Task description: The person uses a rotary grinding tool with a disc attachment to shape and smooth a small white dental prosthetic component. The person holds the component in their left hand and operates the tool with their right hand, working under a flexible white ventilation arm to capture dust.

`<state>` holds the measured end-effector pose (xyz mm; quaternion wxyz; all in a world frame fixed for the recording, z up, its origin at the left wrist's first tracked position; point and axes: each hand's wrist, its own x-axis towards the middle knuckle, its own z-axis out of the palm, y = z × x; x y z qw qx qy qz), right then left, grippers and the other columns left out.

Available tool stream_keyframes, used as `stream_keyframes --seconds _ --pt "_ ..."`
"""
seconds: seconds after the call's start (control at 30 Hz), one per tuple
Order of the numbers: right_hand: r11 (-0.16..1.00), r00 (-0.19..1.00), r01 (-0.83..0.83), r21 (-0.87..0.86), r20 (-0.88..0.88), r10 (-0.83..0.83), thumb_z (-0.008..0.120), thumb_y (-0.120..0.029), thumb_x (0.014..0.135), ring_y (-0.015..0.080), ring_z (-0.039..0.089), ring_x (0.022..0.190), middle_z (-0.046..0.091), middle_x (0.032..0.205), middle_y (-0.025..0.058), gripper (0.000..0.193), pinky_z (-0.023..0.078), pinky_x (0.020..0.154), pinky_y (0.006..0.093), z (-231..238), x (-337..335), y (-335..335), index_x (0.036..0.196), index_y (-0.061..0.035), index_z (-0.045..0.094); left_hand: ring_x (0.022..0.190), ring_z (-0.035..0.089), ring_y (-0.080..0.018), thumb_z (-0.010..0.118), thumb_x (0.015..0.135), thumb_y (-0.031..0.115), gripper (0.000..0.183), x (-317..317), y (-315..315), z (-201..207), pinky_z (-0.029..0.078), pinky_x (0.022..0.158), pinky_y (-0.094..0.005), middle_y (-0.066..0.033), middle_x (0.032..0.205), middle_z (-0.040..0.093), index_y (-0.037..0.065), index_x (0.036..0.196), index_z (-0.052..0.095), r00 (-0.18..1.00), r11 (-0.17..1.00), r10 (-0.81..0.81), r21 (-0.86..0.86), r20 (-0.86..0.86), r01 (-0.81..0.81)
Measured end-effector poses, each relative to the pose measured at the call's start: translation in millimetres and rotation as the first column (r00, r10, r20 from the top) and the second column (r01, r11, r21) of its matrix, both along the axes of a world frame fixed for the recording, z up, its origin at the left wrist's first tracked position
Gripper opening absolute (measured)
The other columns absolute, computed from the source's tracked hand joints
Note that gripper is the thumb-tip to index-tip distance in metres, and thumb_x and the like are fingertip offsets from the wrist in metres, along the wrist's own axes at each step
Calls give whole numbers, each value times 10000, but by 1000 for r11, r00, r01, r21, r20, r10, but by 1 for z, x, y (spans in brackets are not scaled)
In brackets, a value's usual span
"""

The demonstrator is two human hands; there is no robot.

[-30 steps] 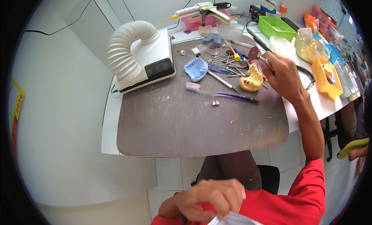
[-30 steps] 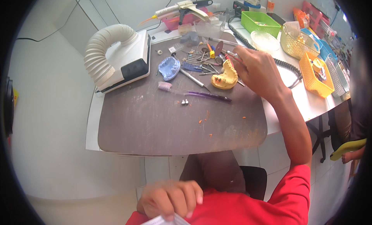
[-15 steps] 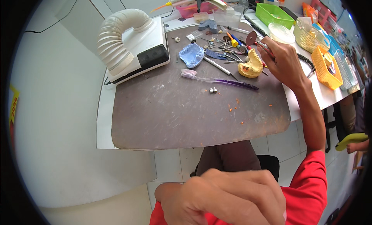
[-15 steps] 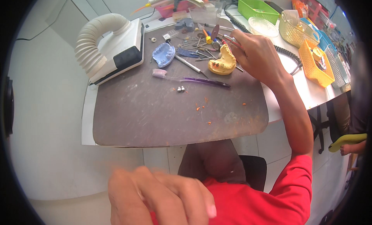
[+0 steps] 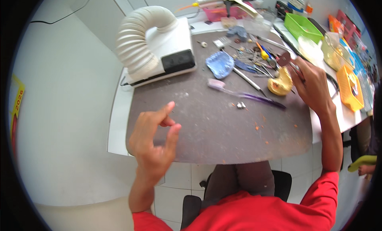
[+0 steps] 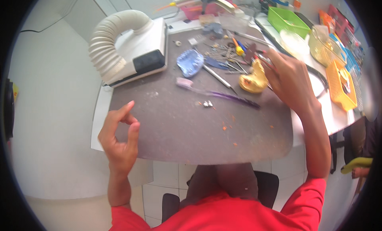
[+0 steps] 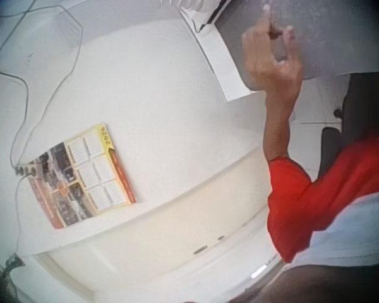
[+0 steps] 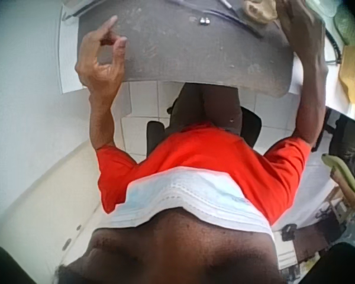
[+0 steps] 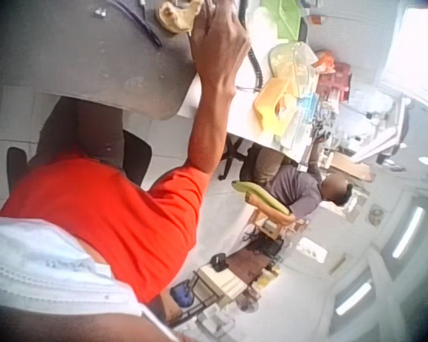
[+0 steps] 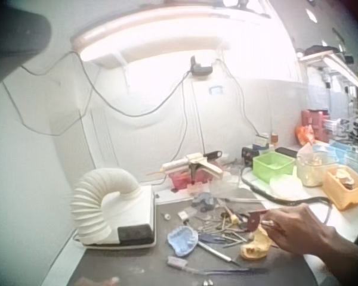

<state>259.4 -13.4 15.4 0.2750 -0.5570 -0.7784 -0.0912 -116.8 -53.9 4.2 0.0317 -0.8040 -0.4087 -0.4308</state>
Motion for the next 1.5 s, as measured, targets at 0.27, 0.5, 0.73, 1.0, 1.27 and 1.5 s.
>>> stream_keyframes --seconds 0.27,0.5,0.73,1.0,1.27,1.5 --pt "999 997 21 -29 -70 -23 638 20 798 334 626 625 631 816 188 219 465 576 388 7 -19 -2 1014 -1 610 495 490 -153 776 799 244 758 -39 79 4 423 490 -290 -18 603 515 88 1460 438 894 998 1 -50 -448 -27" --pt "998 997 54 12 -55 -54 642 65 747 269 536 518 580 746 151 234 385 505 350 0 -15 2 970 4 604 451 463 -159 793 759 360 867 -37 96 -7 395 469 -306 -7 547 476 51 1471 407 899 997 -44 -78 -437 11" --pt "998 996 59 -19 -61 -60 633 52 741 277 514 503 570 732 155 226 382 508 363 0 -20 3 962 17 598 489 488 -176 785 765 363 849 -35 97 -3 417 516 -320 -27 576 497 45 1461 415 883 998 -13 -59 -470 -17" --pt "999 997 47 -21 -55 -48 638 40 784 276 535 522 584 745 172 217 399 520 361 3 -18 3 997 12 606 515 509 -177 762 789 361 836 -26 100 3 437 556 -330 -30 623 522 69 1479 391 812 999 -41 -52 -583 13" --pt "998 995 51 -25 -83 -53 638 22 830 262 548 540 608 767 180 189 424 534 349 4 -18 3 1016 15 605 532 521 -164 762 807 298 681 -45 79 6 434 500 -312 -26 667 530 88 1400 499 847 999 -32 -24 -530 23" --pt "988 993 118 103 -4 -118 668 -45 860 262 484 511 532 684 141 165 390 522 363 -1 -10 0 1003 4 602 964 582 -347 523 999 254 274 -122 48 -10 454 864 -431 -179 977 602 -4 1044 603 821 817 517 -146 -243 -557"
